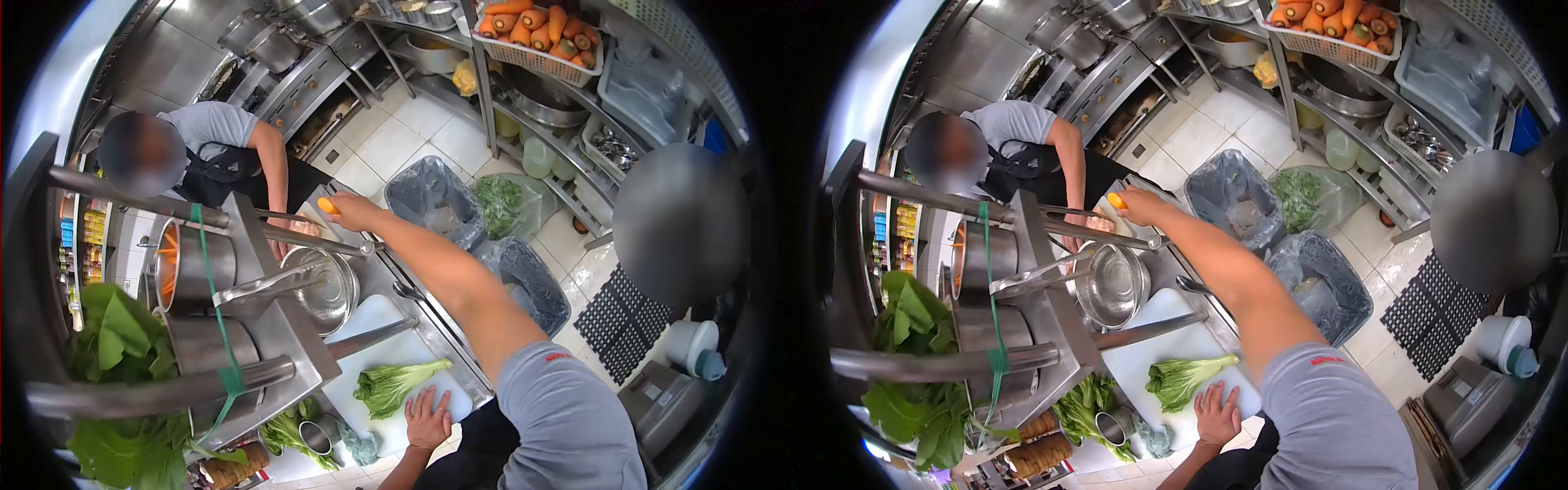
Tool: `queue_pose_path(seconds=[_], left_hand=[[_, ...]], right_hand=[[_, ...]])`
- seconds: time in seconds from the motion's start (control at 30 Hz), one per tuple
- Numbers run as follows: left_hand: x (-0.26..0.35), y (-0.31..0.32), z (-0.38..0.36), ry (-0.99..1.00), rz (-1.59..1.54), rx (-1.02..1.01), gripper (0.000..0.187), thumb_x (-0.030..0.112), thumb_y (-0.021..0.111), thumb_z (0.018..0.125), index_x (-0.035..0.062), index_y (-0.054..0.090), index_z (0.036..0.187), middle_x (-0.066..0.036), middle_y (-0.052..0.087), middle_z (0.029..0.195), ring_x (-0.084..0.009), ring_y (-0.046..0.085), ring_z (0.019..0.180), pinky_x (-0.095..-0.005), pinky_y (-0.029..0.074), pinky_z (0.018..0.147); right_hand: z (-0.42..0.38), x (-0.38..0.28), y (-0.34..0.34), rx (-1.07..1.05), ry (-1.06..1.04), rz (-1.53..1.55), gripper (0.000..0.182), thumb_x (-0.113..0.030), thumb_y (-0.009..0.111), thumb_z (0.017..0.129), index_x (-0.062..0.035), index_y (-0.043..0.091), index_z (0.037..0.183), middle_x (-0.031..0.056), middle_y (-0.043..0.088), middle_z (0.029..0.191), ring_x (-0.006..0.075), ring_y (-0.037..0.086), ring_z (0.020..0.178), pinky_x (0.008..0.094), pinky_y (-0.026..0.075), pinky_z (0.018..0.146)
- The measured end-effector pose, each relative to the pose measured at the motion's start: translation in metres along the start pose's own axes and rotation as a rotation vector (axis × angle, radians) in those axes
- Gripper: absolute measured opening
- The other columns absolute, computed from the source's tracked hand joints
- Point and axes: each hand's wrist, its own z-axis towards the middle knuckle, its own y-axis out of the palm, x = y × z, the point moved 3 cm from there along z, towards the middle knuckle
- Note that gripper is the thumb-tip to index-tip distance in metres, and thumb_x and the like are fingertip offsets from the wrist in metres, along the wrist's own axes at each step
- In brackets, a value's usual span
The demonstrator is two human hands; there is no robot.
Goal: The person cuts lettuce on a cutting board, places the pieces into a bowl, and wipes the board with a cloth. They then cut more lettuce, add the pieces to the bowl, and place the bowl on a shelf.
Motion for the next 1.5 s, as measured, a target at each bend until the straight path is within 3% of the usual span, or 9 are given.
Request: queue_pose_path(seconds=[0.23,0.5,0.7,0.83,0.97,1.1,1.27,1.4,1.5], left_hand=[[0.003,-0.01,0.001,-0.016,-0.021,0.046,0.054,0.033,0.06,0.092,0.0265,0.062,0.145,-0.012,0.052,0.154,-0.0315,0.048,0.142,-0.0573,0.025,0.121],[0.011,-0.01,0.002,-0.023,-0.064,0.16,0.053,0.026,0.065,0.092,0.0202,0.061,0.145,-0.013,0.054,0.152,-0.0336,0.05,0.141,-0.0559,0.03,0.121],[0.116,-0.099,-0.007,0.015,-2.238,-0.077,0.055,0.052,0.051,0.109,0.0101,0.053,0.145,-0.008,0.063,0.135,-0.0259,0.061,0.124,-0.0425,0.045,0.111],[0.096,-0.097,-0.045,-0.456,-2.624,0.201,0.047,0.056,0.05,0.108,0.0118,0.056,0.125,-0.007,0.063,0.121,-0.0245,0.062,0.117,-0.0449,0.051,0.102],[0.012,-0.071,-0.12,-0.829,-2.415,0.666,0.027,0.038,0.06,0.108,0.0128,0.055,0.114,-0.003,0.058,0.088,-0.0179,0.062,0.08,-0.0376,0.056,0.074],[-0.009,-0.113,-0.199,-1.058,-1.814,0.653,0.019,0.03,0.058,0.109,0.0115,0.051,0.11,0.001,0.049,0.072,-0.0099,0.048,0.055,-0.0267,0.046,0.051],[0.011,-0.057,-0.255,-1.108,-1.278,0.501,0.034,0.031,0.056,0.11,0.0082,0.053,0.136,0.0,0.053,0.066,-0.007,0.051,0.052,-0.0264,0.044,0.045],[0.029,0.01,-0.264,-1.111,-0.947,0.255,0.036,0.036,0.06,0.106,0.0115,0.055,0.131,-0.023,0.073,0.089,-0.0434,0.074,0.08,-0.0495,0.057,0.067],[0.035,-0.006,-0.253,-1.212,-1.164,0.097,0.037,0.038,0.06,0.105,0.0116,0.055,0.131,-0.026,0.073,0.093,-0.049,0.071,0.088,-0.0537,0.057,0.072]], right_hand=[[-0.242,-0.096,-0.152,0.587,-0.418,0.357,0.023,-0.004,0.076,0.085,-0.0046,0.059,0.102,0.0129,0.056,0.111,0.0272,0.06,0.107,0.0366,0.052,0.092],[-0.511,-0.163,-0.125,0.603,-0.282,0.871,0.016,0.0,0.066,0.094,-0.008,0.052,0.097,0.016,0.045,0.124,0.0202,0.069,0.083,0.034,0.059,0.075],[-0.561,-0.195,-0.045,0.267,-0.14,0.839,0.019,0.004,0.067,0.092,-0.0053,0.058,0.105,0.0168,0.047,0.129,0.0252,0.071,0.099,0.0385,0.058,0.09],[-0.532,-0.225,-0.002,-0.206,-0.388,0.435,0.041,-0.006,0.075,0.086,-0.0073,0.061,0.124,0.0175,0.057,0.128,0.0337,0.062,0.12,0.0431,0.05,0.104],[-0.47,-0.217,0.033,-0.644,-0.058,0.437,0.058,-0.007,0.07,0.087,-0.0073,0.055,0.143,0.0114,0.065,0.121,0.0261,0.068,0.103,0.0379,0.054,0.094],[-0.38,-0.14,0.086,-0.104,-0.223,-0.055,0.051,-0.012,0.071,0.088,-0.0063,0.058,0.137,0.0138,0.069,0.119,0.0326,0.07,0.1,0.0452,0.056,0.087],[-0.34,-0.131,0.13,-0.129,-0.173,-0.456,0.046,-0.018,0.076,0.086,-0.0061,0.063,0.129,0.0181,0.07,0.113,0.0372,0.069,0.101,0.0489,0.055,0.09],[-0.336,-0.124,0.148,-0.564,0.168,-0.495,0.062,-0.027,0.083,0.08,-0.0057,0.062,0.134,0.0199,0.072,0.116,0.0364,0.068,0.114,0.0459,0.053,0.1],[-0.331,-0.101,0.148,-0.82,0.181,-0.076,0.061,-0.022,0.082,0.085,-0.006,0.06,0.14,0.0151,0.072,0.123,0.03,0.068,0.117,0.041,0.051,0.104]])
